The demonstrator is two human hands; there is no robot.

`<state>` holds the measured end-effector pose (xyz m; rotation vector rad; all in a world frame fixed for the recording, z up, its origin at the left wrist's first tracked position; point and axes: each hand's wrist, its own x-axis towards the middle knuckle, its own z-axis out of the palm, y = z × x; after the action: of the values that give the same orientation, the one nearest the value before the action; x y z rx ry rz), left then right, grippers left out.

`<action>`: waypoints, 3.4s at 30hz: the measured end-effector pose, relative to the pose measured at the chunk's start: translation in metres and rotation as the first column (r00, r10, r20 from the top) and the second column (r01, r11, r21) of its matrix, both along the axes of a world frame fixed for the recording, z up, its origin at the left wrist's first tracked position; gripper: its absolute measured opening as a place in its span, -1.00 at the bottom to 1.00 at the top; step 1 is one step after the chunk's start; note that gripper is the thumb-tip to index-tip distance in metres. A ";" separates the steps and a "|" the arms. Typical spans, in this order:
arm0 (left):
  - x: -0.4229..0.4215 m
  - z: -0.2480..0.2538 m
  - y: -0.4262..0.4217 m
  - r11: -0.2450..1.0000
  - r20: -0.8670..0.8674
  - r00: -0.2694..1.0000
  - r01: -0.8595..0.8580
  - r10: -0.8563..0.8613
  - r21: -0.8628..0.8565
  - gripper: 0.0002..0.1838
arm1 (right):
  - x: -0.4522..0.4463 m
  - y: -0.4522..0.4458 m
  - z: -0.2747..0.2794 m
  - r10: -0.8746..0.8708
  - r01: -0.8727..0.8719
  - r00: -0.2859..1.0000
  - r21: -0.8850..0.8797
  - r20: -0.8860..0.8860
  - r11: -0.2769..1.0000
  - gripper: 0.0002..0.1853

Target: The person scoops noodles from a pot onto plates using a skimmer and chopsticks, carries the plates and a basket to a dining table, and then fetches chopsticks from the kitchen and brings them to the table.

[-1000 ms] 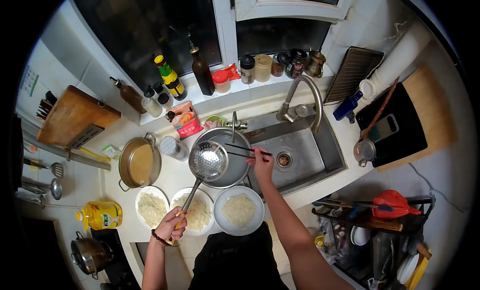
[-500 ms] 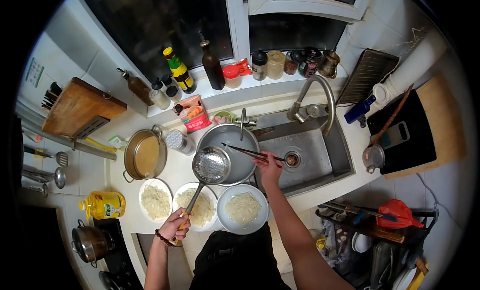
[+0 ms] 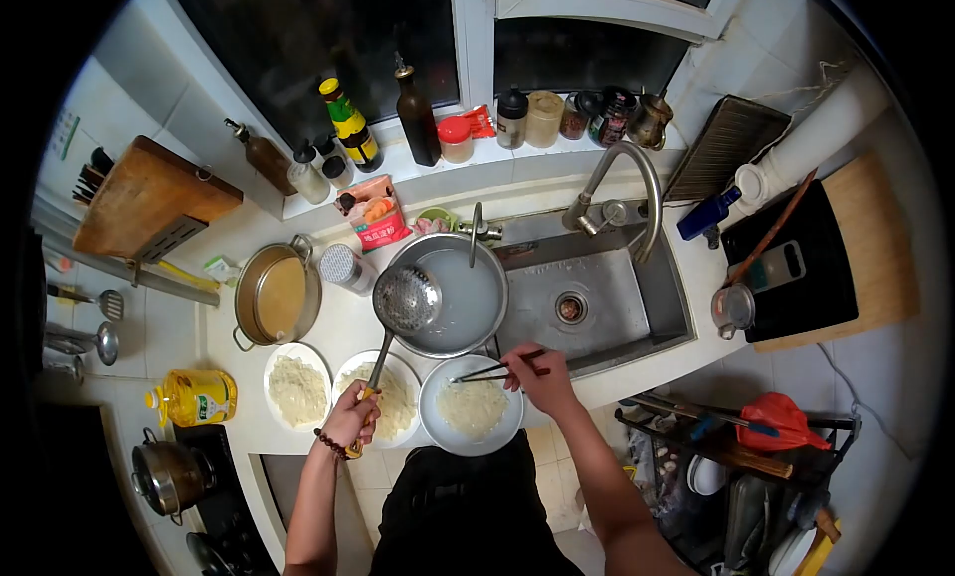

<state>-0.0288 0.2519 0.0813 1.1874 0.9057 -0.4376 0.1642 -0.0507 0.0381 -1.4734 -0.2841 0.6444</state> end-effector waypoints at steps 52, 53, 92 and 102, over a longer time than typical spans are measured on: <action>0.077 -0.022 0.009 0.696 -0.180 0.893 0.436 -0.412 0.571 -0.82 | 0.122 0.071 -0.081 -0.159 0.303 0.801 -0.162 0.577 0.939 -0.74; 0.075 -0.024 0.009 0.698 -0.180 0.895 0.432 -0.407 0.571 -0.82 | 0.122 0.073 -0.086 -0.118 0.243 0.890 -0.239 0.441 0.940 -0.74; 0.012 -0.027 0.007 0.911 0.065 0.997 -0.006 0.036 -0.412 -0.87 | 0.085 -0.012 -0.038 -0.491 0.522 0.850 0.188 -0.189 0.832 -0.72; 0.013 -0.002 0.011 0.943 0.148 0.989 0.070 -0.023 -0.325 -0.82 | 0.070 -0.015 -0.034 -0.487 0.519 0.854 0.234 -0.184 0.822 -0.72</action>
<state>-0.0159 0.2632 0.0790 0.9201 0.6515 -0.5148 0.2343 -0.0660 0.0040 -1.1641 0.1117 0.2412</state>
